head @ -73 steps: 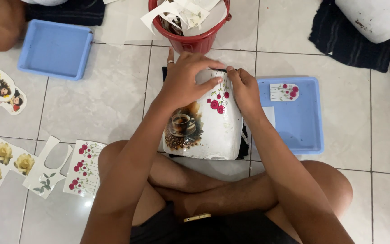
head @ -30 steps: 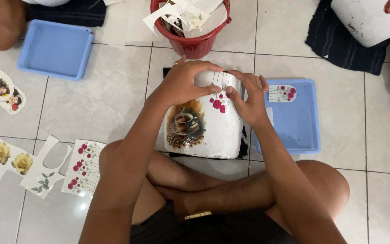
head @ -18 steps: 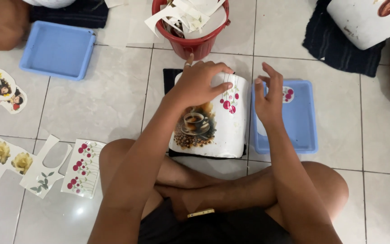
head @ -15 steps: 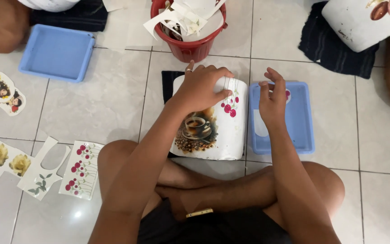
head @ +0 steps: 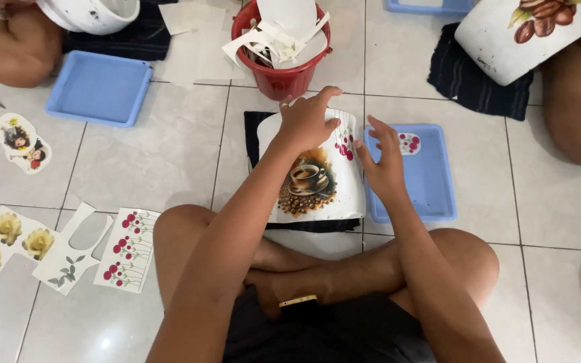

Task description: The person applies a cherry-themed decorative sticker to a white ceramic object. They smooth the sticker with their fingers, peel off the backing, and then use a metal tool to press the edges and remove air bubbles.

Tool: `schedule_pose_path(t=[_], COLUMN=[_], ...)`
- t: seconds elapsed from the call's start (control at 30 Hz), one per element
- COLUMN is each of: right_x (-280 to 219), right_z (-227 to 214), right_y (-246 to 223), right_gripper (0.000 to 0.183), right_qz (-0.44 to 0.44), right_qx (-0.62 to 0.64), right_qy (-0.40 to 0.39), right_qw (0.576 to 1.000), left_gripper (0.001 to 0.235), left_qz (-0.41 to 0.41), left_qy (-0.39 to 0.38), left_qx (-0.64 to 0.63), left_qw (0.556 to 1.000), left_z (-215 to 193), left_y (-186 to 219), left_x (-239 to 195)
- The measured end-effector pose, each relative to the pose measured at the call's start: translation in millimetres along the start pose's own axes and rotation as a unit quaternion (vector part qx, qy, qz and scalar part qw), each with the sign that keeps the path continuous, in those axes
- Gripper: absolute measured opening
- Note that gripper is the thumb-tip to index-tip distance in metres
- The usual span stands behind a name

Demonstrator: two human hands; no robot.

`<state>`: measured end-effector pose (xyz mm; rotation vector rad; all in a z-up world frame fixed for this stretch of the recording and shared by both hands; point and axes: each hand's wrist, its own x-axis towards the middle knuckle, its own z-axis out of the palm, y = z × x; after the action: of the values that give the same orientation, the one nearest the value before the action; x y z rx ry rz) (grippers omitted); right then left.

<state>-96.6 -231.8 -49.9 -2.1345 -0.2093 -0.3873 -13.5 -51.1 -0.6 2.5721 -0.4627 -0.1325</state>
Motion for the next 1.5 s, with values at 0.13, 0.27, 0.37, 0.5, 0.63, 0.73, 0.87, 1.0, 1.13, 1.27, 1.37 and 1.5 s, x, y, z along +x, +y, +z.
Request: schedule_pose_path(t=[0.13, 0.27, 0.37, 0.5, 0.63, 0.73, 0.87, 1.0, 1.13, 1.27, 1.37, 1.5], right_x=[-21, -44, -53, -56, -56, -57, -60, -61, -64, -65, -65, -58], right_z=[-6, -1, -2, -2, -2, 4, 6, -3, 13, 34, 34, 17], right_y=[-34, -52, -52, -54, -37, -7, 54, 38, 83, 91, 75, 23], right_gripper=[0.045, 0.060, 0.059, 0.057, 0.051, 0.041, 0.033, 0.029, 0.026, 0.033, 0.037, 0.050], right_qz=[-0.005, -0.007, -0.011, -0.004, 0.020, 0.098, 0.408, 0.426, 0.400, 0.412, 0.422, 0.451], right_qx=[-0.020, -0.047, -0.072, -0.071, 0.009, 0.139, 0.297, 0.270, 0.246, 0.134, 0.095, 0.098], right_qy=[0.008, -0.085, -0.107, -0.088, -0.044, 0.103, 0.227, 0.226, 0.231, 0.093, 0.015, -0.011], right_qw=[1.000, 0.995, 0.992, 0.994, 0.999, 0.980, 0.833, 0.834, 0.852, 0.896, 0.902, 0.887], left_gripper=[0.030, 0.029, 0.029, 0.034, 0.035, 0.047, 0.064, 0.069, 0.056, 0.044, 0.039, 0.034], left_qz=[0.015, 0.053, 0.058, 0.045, 0.049, 0.047, 0.002, -0.011, -0.085, -0.119, -0.124, -0.106], left_qy=[0.005, 0.022, 0.023, -0.001, 0.012, 0.053, 0.054, 0.049, 0.045, 0.007, 0.014, 0.018], left_qx=[0.008, -0.032, -0.010, -0.024, -0.019, -0.105, -0.271, -0.335, -0.242, -0.262, -0.261, -0.271], left_qw=[1.000, 0.998, 0.998, 0.999, 0.999, 0.992, 0.961, 0.941, 0.966, 0.958, 0.957, 0.957], left_z=[3, 5, -1, 1, -10, -26, -26, -32, -39, -29, -26, -36], left_y=[-11, -20, -17, -22, -5, 8, -18, -63, -79, -91, -86, -56], left_x=[0, -4, -8, -3, -17, -28, -12, -18, -43, -48, -44, -56])
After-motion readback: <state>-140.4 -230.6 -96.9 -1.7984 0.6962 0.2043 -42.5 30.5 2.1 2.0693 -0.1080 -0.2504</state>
